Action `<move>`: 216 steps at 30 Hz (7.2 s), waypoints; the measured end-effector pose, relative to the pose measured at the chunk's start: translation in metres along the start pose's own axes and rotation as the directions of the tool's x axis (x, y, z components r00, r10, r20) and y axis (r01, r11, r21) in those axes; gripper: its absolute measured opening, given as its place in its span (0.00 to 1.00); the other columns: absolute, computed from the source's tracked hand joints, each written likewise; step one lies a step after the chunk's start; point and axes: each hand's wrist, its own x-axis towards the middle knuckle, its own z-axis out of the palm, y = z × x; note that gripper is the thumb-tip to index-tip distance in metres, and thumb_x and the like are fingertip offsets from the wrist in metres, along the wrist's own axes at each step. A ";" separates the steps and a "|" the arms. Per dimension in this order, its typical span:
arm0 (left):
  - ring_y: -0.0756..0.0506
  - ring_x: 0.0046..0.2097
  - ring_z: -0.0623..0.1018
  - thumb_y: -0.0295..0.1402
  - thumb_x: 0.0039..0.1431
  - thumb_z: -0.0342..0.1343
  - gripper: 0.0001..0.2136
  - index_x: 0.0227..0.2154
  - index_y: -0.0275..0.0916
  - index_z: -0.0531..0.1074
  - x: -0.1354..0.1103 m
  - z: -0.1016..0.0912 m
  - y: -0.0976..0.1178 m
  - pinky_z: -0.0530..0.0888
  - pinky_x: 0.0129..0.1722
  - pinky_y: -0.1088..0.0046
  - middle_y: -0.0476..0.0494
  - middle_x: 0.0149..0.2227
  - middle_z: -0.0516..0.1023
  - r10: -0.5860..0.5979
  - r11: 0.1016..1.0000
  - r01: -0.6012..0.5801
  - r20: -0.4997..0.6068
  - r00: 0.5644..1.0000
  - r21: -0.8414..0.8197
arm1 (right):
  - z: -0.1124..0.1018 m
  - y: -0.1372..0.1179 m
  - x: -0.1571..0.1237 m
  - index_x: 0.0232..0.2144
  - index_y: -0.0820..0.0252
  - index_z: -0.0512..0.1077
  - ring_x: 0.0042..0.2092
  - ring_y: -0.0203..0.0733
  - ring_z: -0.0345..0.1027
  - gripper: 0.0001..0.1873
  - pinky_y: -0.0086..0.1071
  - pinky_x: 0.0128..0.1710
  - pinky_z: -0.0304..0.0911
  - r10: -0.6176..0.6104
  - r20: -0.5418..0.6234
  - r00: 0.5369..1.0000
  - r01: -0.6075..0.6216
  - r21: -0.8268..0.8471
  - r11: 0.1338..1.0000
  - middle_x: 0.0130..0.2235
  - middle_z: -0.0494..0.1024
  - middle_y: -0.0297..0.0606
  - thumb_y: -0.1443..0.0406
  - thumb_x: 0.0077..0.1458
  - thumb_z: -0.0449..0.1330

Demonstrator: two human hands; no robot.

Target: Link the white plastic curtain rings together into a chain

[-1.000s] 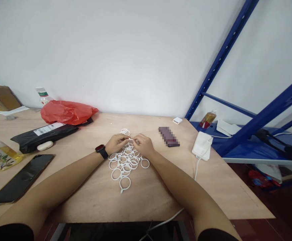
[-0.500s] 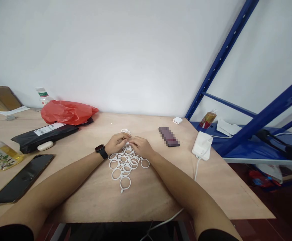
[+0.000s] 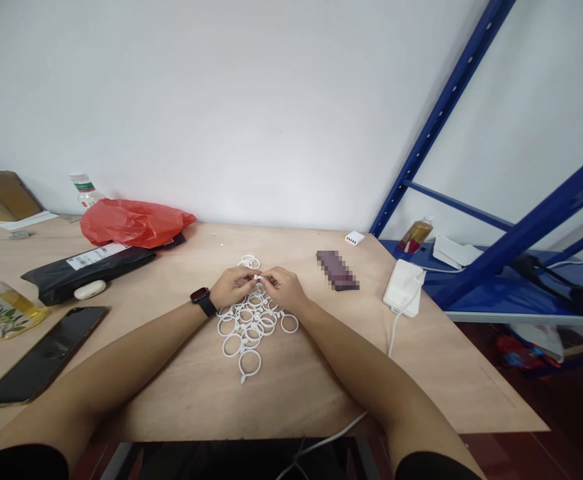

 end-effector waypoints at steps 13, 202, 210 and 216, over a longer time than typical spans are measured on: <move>0.48 0.34 0.76 0.26 0.54 0.49 0.11 0.32 0.39 0.78 0.002 -0.001 -0.002 0.71 0.39 0.72 0.45 0.32 0.80 -0.013 0.996 0.014 -0.005 1.000 0.092 | 0.001 0.003 -0.001 0.40 0.56 0.76 0.36 0.38 0.74 0.08 0.31 0.37 0.68 -0.052 0.118 0.992 0.053 -0.005 0.999 0.36 0.80 0.38 0.64 0.61 0.58; 0.45 0.42 0.78 0.35 0.66 0.50 0.10 0.42 0.37 0.72 0.000 0.005 -0.007 0.73 0.43 0.69 0.41 0.40 0.80 0.099 0.958 -0.165 0.270 0.958 0.236 | -0.005 0.015 0.003 0.22 0.59 0.71 0.27 0.34 0.61 0.08 0.27 0.29 0.52 0.124 0.289 0.949 -0.084 -0.148 0.986 0.23 0.70 0.31 0.72 0.44 0.53; 0.46 0.41 0.78 0.35 0.66 0.49 0.10 0.41 0.39 0.73 0.000 0.004 -0.008 0.73 0.42 0.70 0.43 0.39 0.80 0.043 0.979 -0.080 0.192 0.980 0.188 | -0.005 0.017 0.001 0.31 0.58 0.74 0.30 0.36 0.67 0.09 0.27 0.33 0.60 0.121 0.238 0.964 -0.097 -0.111 0.989 0.28 0.75 0.32 0.71 0.49 0.55; 0.47 0.36 0.77 0.36 0.64 0.51 0.11 0.44 0.39 0.72 0.000 0.003 -0.016 0.73 0.38 0.71 0.45 0.36 0.79 -0.148 0.971 0.156 -0.058 0.987 0.179 | -0.003 0.017 0.000 0.48 0.55 0.70 0.31 0.35 0.70 0.19 0.29 0.36 0.66 0.169 0.081 0.982 -0.162 -0.086 0.983 0.34 0.78 0.33 0.67 0.52 0.59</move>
